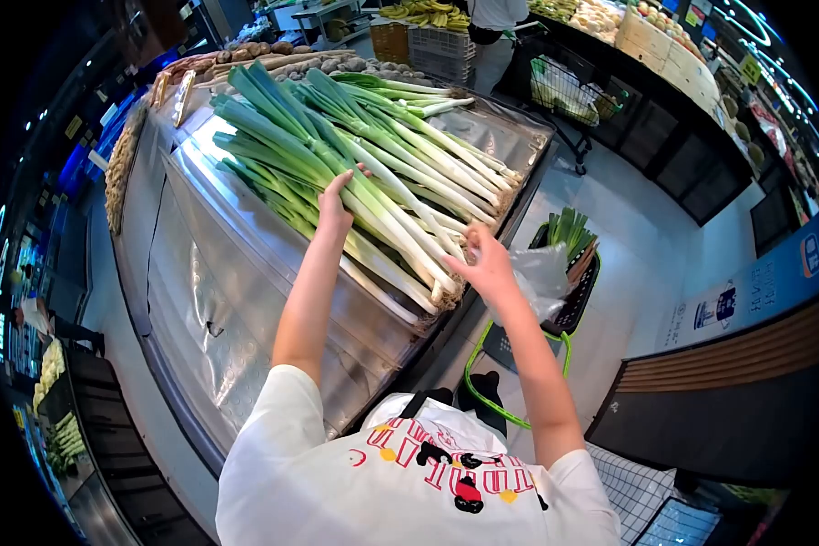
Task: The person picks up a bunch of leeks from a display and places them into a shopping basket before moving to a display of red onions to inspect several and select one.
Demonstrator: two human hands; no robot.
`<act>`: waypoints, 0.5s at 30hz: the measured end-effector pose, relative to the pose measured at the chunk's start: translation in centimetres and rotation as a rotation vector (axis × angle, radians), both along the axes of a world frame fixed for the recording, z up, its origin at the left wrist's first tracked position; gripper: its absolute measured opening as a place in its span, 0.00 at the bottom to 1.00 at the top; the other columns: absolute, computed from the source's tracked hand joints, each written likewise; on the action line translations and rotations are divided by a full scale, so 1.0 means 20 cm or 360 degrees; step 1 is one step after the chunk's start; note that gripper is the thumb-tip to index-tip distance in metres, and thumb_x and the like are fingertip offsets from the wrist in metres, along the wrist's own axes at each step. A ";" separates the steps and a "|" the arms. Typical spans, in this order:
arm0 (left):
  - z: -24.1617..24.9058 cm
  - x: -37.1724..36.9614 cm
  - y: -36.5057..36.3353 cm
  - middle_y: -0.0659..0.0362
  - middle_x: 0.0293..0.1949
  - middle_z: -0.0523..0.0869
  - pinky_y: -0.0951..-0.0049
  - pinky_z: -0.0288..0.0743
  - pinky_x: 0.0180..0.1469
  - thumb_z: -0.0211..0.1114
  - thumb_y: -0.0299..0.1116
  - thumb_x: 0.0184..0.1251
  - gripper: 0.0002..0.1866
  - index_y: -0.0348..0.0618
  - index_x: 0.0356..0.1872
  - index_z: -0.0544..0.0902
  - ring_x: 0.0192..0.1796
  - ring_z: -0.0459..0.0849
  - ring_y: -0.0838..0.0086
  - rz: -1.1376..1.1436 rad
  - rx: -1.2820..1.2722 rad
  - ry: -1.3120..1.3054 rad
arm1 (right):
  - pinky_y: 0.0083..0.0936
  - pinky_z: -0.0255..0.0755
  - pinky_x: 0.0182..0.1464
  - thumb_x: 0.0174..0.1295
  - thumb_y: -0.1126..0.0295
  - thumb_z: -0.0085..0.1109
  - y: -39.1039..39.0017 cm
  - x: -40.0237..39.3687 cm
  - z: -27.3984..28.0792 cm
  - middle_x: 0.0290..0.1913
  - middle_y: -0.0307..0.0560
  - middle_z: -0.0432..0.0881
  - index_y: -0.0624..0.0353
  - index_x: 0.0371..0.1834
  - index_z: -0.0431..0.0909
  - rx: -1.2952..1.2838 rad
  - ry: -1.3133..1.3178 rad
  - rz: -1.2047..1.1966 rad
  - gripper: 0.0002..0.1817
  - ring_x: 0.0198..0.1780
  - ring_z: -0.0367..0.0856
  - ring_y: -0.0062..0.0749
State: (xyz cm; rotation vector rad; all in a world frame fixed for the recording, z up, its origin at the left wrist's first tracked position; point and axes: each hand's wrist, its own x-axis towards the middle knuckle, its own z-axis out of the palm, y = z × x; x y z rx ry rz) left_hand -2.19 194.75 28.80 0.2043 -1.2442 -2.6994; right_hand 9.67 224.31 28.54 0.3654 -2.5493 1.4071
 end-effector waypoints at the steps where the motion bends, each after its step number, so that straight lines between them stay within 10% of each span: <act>1: 0.05 0.02 0.01 0.49 0.44 0.86 0.62 0.81 0.52 0.61 0.24 0.61 0.16 0.25 0.48 0.79 0.47 0.87 0.61 0.0047 -0.0060 0.0001 | 0.39 0.74 0.43 0.46 0.46 0.73 -0.12 -0.09 0.05 0.39 0.52 0.79 0.58 0.50 0.71 0.0255 0.0038 0.0139 0.35 0.40 0.79 0.47; 6: 0.23 0.08 -0.06 0.49 0.43 0.87 0.62 0.81 0.52 0.63 0.27 0.61 0.17 0.25 0.49 0.79 0.46 0.87 0.63 -0.0035 -0.0223 0.0042 | 0.42 0.75 0.49 0.42 0.42 0.73 -0.56 -0.37 0.02 0.47 0.58 0.77 0.61 0.47 0.70 0.0862 0.0099 0.0366 0.39 0.47 0.81 0.54; 15: -0.12 0.20 -0.07 0.44 0.52 0.79 0.66 0.73 0.56 0.75 0.42 0.55 0.38 0.30 0.59 0.65 0.53 0.80 0.60 0.0455 -0.1195 -0.0232 | 0.38 0.72 0.42 0.49 0.55 0.72 -0.62 -0.55 -0.19 0.36 0.57 0.79 0.64 0.39 0.73 0.0087 -0.0011 0.0819 0.26 0.39 0.78 0.49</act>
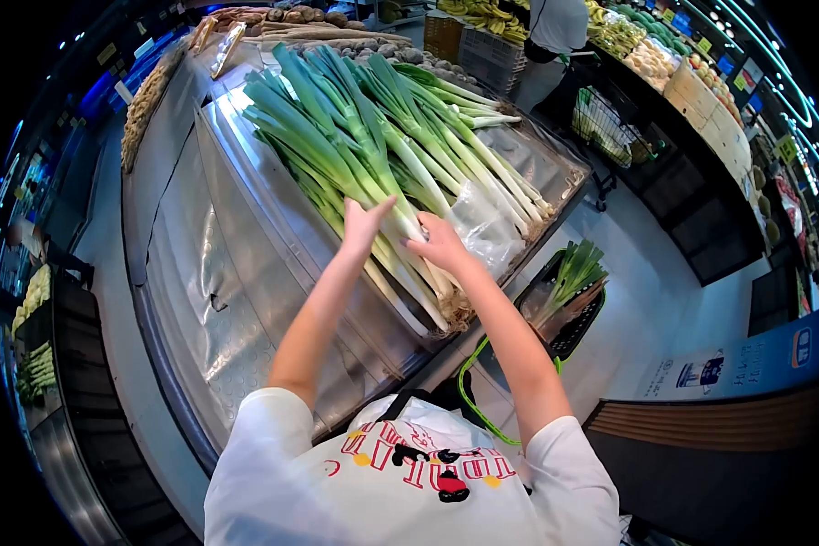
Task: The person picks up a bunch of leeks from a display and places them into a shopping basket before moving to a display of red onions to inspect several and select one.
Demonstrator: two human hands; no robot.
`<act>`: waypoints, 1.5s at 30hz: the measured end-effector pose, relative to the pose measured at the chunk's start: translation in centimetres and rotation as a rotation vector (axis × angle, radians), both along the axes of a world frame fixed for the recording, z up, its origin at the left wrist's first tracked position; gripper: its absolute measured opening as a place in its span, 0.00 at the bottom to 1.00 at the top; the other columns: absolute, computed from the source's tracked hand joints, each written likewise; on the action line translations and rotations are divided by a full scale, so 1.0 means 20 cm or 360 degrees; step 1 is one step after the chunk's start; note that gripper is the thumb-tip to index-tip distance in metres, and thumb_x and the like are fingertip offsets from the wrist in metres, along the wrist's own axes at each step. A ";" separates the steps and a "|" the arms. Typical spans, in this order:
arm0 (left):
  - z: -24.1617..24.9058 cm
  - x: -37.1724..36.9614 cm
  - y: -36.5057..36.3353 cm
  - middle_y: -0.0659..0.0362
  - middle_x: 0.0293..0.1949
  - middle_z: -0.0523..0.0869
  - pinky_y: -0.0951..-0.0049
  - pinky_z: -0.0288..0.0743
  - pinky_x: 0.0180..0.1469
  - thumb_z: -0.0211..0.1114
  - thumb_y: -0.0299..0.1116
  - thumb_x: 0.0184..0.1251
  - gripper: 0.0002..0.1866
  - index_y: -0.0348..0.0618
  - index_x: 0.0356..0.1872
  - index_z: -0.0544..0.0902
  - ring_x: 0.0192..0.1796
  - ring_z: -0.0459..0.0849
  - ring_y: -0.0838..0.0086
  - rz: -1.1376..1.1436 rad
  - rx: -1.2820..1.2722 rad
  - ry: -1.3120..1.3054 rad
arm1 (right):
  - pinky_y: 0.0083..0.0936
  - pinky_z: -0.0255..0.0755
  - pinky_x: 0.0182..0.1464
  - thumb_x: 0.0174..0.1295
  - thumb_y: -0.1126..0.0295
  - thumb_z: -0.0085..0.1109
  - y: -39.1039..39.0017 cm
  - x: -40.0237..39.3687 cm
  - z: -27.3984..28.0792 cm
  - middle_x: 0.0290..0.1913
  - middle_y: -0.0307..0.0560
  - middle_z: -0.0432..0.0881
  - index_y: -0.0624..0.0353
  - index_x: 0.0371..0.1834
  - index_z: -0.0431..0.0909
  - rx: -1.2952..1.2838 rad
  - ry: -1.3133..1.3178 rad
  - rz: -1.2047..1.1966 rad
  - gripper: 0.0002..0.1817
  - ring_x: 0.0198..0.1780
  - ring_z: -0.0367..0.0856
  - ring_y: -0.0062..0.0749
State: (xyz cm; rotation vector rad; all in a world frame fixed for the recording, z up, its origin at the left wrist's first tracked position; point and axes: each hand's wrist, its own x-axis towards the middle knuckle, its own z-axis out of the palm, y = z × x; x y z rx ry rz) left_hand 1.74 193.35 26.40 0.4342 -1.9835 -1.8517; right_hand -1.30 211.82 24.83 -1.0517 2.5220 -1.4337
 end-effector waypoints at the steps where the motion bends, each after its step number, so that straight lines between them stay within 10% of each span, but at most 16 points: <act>1: -0.05 0.05 0.07 0.43 0.52 0.79 0.66 0.72 0.57 0.74 0.44 0.57 0.38 0.28 0.58 0.65 0.54 0.80 0.58 0.0109 -0.0071 0.0003 | 0.37 0.73 0.42 0.49 0.58 0.70 0.01 0.04 0.04 0.36 0.57 0.79 0.65 0.40 0.73 -0.0001 0.0003 -0.0018 0.24 0.39 0.78 0.50; 7: -0.07 0.22 0.23 0.33 0.47 0.80 0.57 0.70 0.54 0.50 0.45 0.77 0.26 0.25 0.54 0.67 0.52 0.79 0.43 0.0454 -0.0450 -0.0036 | 0.40 0.73 0.43 0.44 0.65 0.68 0.02 0.08 -0.02 0.38 0.60 0.79 0.65 0.40 0.74 -0.0112 0.0075 0.0001 0.21 0.42 0.78 0.56; 12: -0.01 0.22 0.12 0.34 0.45 0.81 0.56 0.72 0.53 0.50 0.42 0.77 0.22 0.26 0.53 0.67 0.51 0.80 0.42 0.0358 -0.0754 -0.0057 | 0.46 0.73 0.44 0.45 0.64 0.67 0.14 0.02 -0.01 0.37 0.62 0.79 0.64 0.36 0.72 0.0050 0.0050 -0.0085 0.19 0.43 0.78 0.59; 14: 0.13 0.24 0.17 0.32 0.46 0.80 0.56 0.71 0.55 0.50 0.41 0.77 0.23 0.27 0.55 0.65 0.53 0.79 0.42 0.0099 0.0122 -0.0282 | 0.46 0.73 0.44 0.46 0.64 0.67 0.17 -0.03 -0.01 0.37 0.62 0.79 0.64 0.36 0.71 0.0180 -0.0014 -0.0092 0.19 0.43 0.78 0.59; 18: -0.09 0.15 0.17 0.41 0.36 0.83 0.62 0.76 0.45 0.48 0.42 0.78 0.21 0.28 0.51 0.63 0.40 0.86 0.55 0.0274 -0.0747 -0.0179 | 0.46 0.73 0.43 0.45 0.63 0.67 0.20 -0.09 -0.04 0.34 0.63 0.80 0.64 0.37 0.71 0.0140 0.0037 -0.0012 0.21 0.40 0.79 0.60; 22: 0.01 0.19 0.23 0.34 0.46 0.80 0.60 0.72 0.55 0.46 0.45 0.78 0.26 0.25 0.54 0.63 0.51 0.81 0.46 0.0109 -0.0152 -0.0337 | 0.46 0.73 0.42 0.45 0.63 0.67 0.23 -0.15 -0.03 0.35 0.63 0.80 0.64 0.38 0.72 -0.0010 0.0042 0.0068 0.21 0.39 0.79 0.60; 24: -0.10 0.15 0.22 0.33 0.41 0.82 0.56 0.73 0.52 0.46 0.47 0.78 0.29 0.21 0.56 0.62 0.49 0.81 0.42 0.0338 -0.0622 -0.0223 | 0.46 0.72 0.41 0.44 0.63 0.66 0.26 -0.15 0.03 0.33 0.63 0.80 0.65 0.37 0.72 0.0053 0.0026 0.0042 0.21 0.38 0.79 0.60; 34: 0.09 0.10 0.23 0.33 0.38 0.82 0.51 0.75 0.45 0.63 0.43 0.68 0.25 0.24 0.45 0.71 0.42 0.81 0.38 0.0830 -0.1466 -0.0305 | 0.42 0.74 0.42 0.48 0.55 0.72 0.31 -0.11 -0.18 0.34 0.58 0.82 0.60 0.46 0.74 0.0039 -0.0142 0.0079 0.27 0.39 0.81 0.56; 45: 0.16 0.11 0.03 0.38 0.29 0.80 0.53 0.75 0.38 0.67 0.51 0.62 0.26 0.32 0.31 0.72 0.36 0.80 0.44 0.0561 -0.1698 -0.0531 | 0.43 0.74 0.45 0.41 0.60 0.76 0.26 -0.03 -0.12 0.38 0.62 0.83 0.63 0.48 0.73 0.0128 -0.0087 0.0051 0.32 0.43 0.81 0.58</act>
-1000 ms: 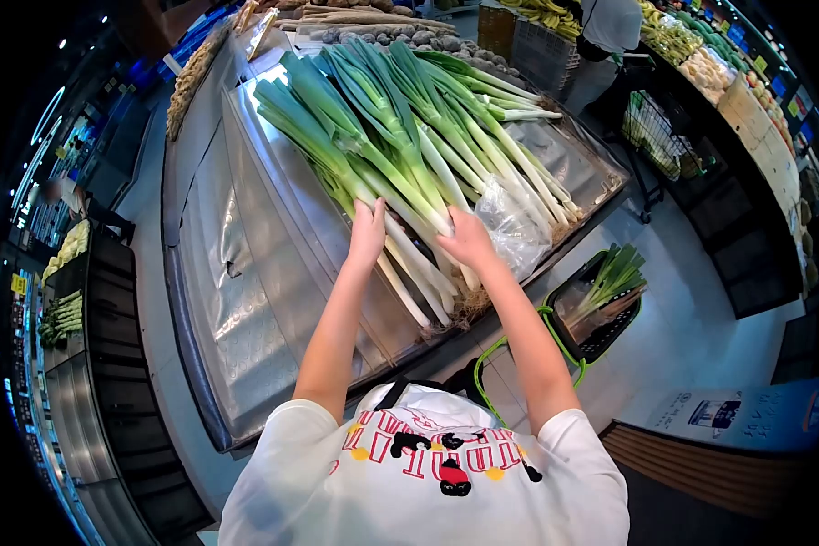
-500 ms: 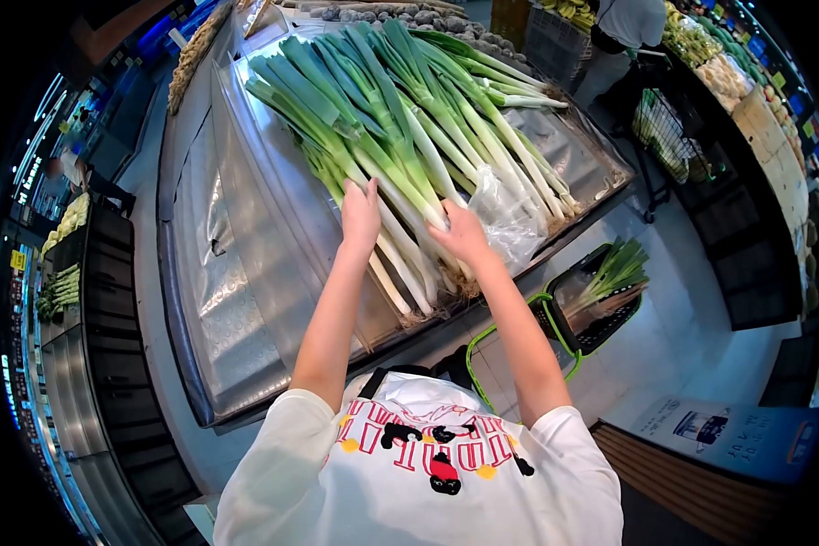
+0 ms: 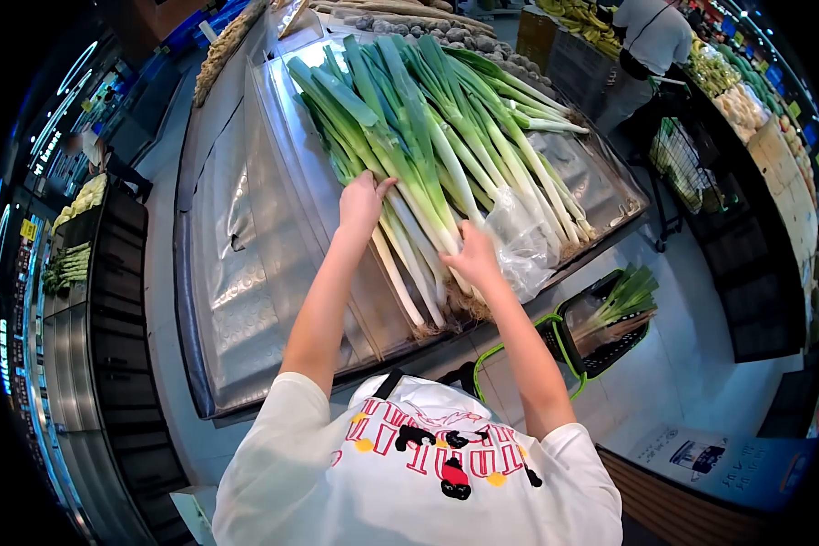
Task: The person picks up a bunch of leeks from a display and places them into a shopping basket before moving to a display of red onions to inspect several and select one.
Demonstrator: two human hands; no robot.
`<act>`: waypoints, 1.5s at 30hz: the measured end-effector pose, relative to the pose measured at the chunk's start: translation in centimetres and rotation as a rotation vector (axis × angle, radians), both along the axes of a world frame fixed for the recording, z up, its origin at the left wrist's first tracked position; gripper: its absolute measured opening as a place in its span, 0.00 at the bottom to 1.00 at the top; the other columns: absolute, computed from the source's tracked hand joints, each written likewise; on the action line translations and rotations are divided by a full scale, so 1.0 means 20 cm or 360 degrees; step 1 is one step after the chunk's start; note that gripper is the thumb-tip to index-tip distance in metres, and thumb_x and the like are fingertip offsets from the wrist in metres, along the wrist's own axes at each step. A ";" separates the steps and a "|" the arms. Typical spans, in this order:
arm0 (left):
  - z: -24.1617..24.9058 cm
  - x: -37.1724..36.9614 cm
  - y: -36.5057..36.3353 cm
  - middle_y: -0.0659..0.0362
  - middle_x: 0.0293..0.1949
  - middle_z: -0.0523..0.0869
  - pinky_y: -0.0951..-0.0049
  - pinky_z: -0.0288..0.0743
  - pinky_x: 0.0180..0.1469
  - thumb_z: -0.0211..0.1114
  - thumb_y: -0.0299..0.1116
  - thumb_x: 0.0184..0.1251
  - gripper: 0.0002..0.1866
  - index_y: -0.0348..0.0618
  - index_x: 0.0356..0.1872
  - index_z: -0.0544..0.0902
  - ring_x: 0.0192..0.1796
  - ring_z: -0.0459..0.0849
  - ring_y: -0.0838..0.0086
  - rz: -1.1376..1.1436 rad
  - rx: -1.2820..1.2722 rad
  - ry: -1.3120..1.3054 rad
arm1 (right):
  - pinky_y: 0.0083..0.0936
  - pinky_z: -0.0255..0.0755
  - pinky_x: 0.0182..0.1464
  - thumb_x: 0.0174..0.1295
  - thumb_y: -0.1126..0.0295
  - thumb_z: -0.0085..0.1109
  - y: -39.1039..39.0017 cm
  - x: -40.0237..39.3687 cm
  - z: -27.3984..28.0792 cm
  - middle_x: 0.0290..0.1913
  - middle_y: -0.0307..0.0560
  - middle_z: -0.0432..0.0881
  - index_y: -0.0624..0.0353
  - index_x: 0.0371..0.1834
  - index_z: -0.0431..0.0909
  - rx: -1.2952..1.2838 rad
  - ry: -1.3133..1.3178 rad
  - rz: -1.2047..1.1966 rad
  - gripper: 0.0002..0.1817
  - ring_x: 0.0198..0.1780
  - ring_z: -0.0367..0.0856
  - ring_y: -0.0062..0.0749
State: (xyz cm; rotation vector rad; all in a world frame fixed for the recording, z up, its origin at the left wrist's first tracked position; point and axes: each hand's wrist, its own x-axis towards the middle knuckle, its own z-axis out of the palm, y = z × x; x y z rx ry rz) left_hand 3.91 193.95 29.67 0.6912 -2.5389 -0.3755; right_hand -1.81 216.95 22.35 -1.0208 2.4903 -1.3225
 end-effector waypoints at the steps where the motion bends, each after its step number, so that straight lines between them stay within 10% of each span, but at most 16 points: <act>1: 0.04 0.02 0.05 0.39 0.31 0.81 0.55 0.76 0.39 0.69 0.51 0.59 0.27 0.32 0.32 0.71 0.36 0.81 0.45 0.0059 0.0036 0.0139 | 0.44 0.74 0.46 0.41 0.61 0.76 -0.01 0.02 -0.03 0.38 0.62 0.83 0.63 0.48 0.73 -0.0103 0.0010 -0.0034 0.32 0.43 0.81 0.59; 4: 0.01 0.04 0.20 0.39 0.47 0.74 0.57 0.69 0.57 0.68 0.31 0.57 0.19 0.33 0.43 0.70 0.52 0.73 0.46 -0.0013 0.0078 0.0553 | 0.45 0.74 0.46 0.46 0.60 0.72 -0.05 0.11 -0.03 0.38 0.65 0.82 0.64 0.50 0.71 -0.0036 0.0028 -0.0058 0.30 0.44 0.80 0.61; 6: -0.08 0.03 0.26 0.40 0.62 0.64 0.53 0.57 0.69 0.60 0.20 0.52 0.30 0.35 0.60 0.66 0.65 0.62 0.44 -0.0126 0.0106 0.0787 | 0.48 0.74 0.45 0.52 0.59 0.68 -0.06 0.16 0.01 0.38 0.66 0.82 0.65 0.51 0.70 -0.0017 0.0102 -0.0036 0.29 0.42 0.80 0.63; 22: -0.29 -0.11 0.33 0.47 0.78 0.39 0.28 0.32 0.69 0.60 0.41 0.62 0.38 0.48 0.74 0.60 0.75 0.30 0.30 -0.0038 -0.0395 0.0246 | 0.42 0.79 0.36 0.56 0.55 0.66 -0.04 -0.15 0.01 0.44 0.59 0.79 0.63 0.61 0.67 0.0369 0.0677 -0.0474 0.34 0.36 0.83 0.56; 31: -0.24 -0.09 0.35 0.48 0.78 0.37 0.27 0.33 0.68 0.62 0.54 0.62 0.38 0.53 0.72 0.64 0.74 0.28 0.30 -0.0112 -0.0396 0.0252 | 0.41 0.74 0.47 0.62 0.63 0.60 0.13 -0.24 -0.06 0.47 0.60 0.79 0.65 0.54 0.74 -0.0252 0.0063 -0.0034 0.21 0.46 0.79 0.59; 43: -0.18 -0.11 0.41 0.47 0.78 0.32 0.25 0.35 0.68 0.66 0.51 0.59 0.44 0.56 0.75 0.57 0.74 0.28 0.29 -0.0050 -0.0346 0.0031 | 0.40 0.73 0.35 0.65 0.57 0.58 0.24 -0.09 0.07 0.39 0.53 0.76 0.50 0.61 0.73 0.0399 0.0631 -0.0394 0.23 0.36 0.80 0.51; 45: -0.17 0.00 0.48 0.44 0.77 0.37 0.29 0.37 0.70 0.67 0.45 0.59 0.42 0.51 0.74 0.59 0.76 0.33 0.34 -0.0065 -0.0224 0.0090 | 0.40 0.72 0.34 0.64 0.59 0.60 0.35 0.00 0.15 0.35 0.53 0.78 0.51 0.59 0.76 -0.0317 0.0482 -0.0570 0.21 0.30 0.78 0.50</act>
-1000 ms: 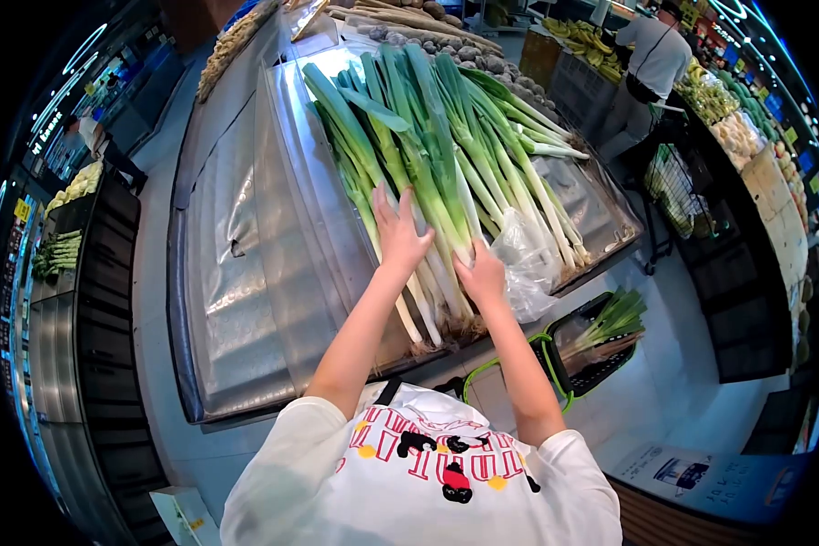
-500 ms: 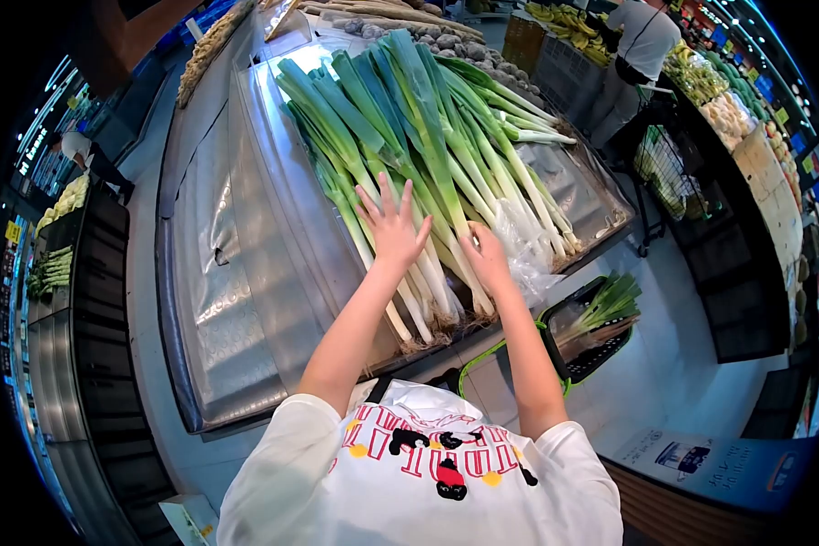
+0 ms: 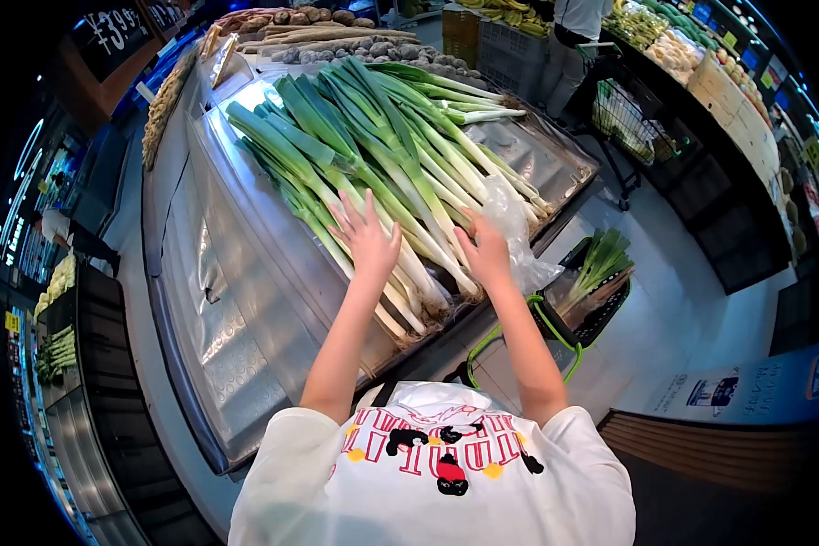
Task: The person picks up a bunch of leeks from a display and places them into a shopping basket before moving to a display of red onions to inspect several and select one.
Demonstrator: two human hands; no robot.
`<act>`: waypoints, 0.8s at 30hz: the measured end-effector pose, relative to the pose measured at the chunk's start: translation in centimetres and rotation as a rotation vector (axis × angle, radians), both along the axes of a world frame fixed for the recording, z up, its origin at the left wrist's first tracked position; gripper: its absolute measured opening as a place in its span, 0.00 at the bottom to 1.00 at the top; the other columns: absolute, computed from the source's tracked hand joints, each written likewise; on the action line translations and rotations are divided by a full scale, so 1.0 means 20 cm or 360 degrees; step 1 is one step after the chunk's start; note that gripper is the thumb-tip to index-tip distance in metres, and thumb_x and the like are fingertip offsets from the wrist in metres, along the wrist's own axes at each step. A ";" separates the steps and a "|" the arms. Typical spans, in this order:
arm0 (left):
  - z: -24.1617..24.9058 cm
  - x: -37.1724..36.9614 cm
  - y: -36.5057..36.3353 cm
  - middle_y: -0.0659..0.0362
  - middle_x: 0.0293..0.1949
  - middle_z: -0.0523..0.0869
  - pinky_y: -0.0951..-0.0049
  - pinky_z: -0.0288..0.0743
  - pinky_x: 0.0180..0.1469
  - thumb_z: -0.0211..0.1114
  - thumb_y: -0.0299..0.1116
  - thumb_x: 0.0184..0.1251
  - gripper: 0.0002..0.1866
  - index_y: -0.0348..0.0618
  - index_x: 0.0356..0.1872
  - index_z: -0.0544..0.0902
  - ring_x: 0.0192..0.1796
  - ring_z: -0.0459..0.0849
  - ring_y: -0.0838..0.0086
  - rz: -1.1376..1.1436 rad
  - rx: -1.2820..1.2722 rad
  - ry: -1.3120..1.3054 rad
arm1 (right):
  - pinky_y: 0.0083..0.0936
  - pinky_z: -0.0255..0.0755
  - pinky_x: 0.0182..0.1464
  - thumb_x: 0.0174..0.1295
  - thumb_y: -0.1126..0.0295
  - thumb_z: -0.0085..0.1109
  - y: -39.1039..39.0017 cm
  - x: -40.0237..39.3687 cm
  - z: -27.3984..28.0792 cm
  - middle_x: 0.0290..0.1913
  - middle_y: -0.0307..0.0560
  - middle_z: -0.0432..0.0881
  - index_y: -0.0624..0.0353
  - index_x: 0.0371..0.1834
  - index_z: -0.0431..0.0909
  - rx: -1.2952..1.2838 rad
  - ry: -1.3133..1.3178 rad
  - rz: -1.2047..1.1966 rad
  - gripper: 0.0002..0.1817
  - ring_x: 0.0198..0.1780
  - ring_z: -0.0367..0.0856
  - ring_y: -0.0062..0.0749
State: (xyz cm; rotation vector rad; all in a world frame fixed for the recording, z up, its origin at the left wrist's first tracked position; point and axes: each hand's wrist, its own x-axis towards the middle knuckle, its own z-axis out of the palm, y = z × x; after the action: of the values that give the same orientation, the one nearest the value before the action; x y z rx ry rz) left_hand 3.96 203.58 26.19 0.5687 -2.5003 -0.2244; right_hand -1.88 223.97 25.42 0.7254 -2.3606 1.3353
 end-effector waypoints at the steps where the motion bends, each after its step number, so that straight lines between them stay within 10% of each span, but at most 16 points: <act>1: 0.00 0.09 0.05 0.43 0.76 0.43 0.33 0.38 0.71 0.66 0.41 0.59 0.38 0.48 0.71 0.62 0.76 0.37 0.37 -0.0234 0.0065 0.0082 | 0.32 0.69 0.31 0.63 0.66 0.60 0.07 0.09 0.08 0.29 0.46 0.78 0.54 0.52 0.79 -0.0171 -0.0025 -0.0085 0.15 0.26 0.75 0.36; 7: -0.31 0.36 0.36 0.42 0.68 0.61 0.40 0.46 0.73 0.61 0.27 0.58 0.23 0.40 0.58 0.73 0.74 0.53 0.41 -0.1127 0.0220 -0.0035 | 0.18 0.61 0.30 0.62 0.73 0.58 0.43 0.52 -0.07 0.28 0.35 0.75 0.59 0.44 0.81 -0.0642 -0.0552 -0.0314 0.08 0.27 0.65 0.14; 17: -0.49 0.00 0.34 0.58 0.49 0.80 0.52 0.55 0.73 0.57 0.28 0.56 0.18 0.47 0.49 0.82 0.61 0.73 0.61 -0.1610 -0.0457 -0.0408 | 0.27 0.67 0.30 0.59 0.71 0.59 0.52 1.15 -0.42 0.28 0.46 0.79 0.57 0.46 0.80 -0.0053 -0.0814 -0.0517 0.12 0.26 0.74 0.32; 24: -0.51 -0.06 0.20 0.52 0.39 0.80 0.54 0.66 0.61 0.59 0.28 0.56 0.06 0.42 0.27 0.84 0.49 0.78 0.57 -0.1494 -0.0565 -0.0552 | 0.21 0.66 0.30 0.61 0.71 0.60 0.77 1.54 -0.51 0.30 0.39 0.78 0.56 0.47 0.80 -0.0294 -0.1034 -0.0960 0.11 0.29 0.73 0.21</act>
State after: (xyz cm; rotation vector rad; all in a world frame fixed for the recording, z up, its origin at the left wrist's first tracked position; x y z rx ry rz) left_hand 2.81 207.63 15.94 -0.7993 -2.8606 -0.0133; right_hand 28.88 239.33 15.24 -0.5321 -2.5301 1.6071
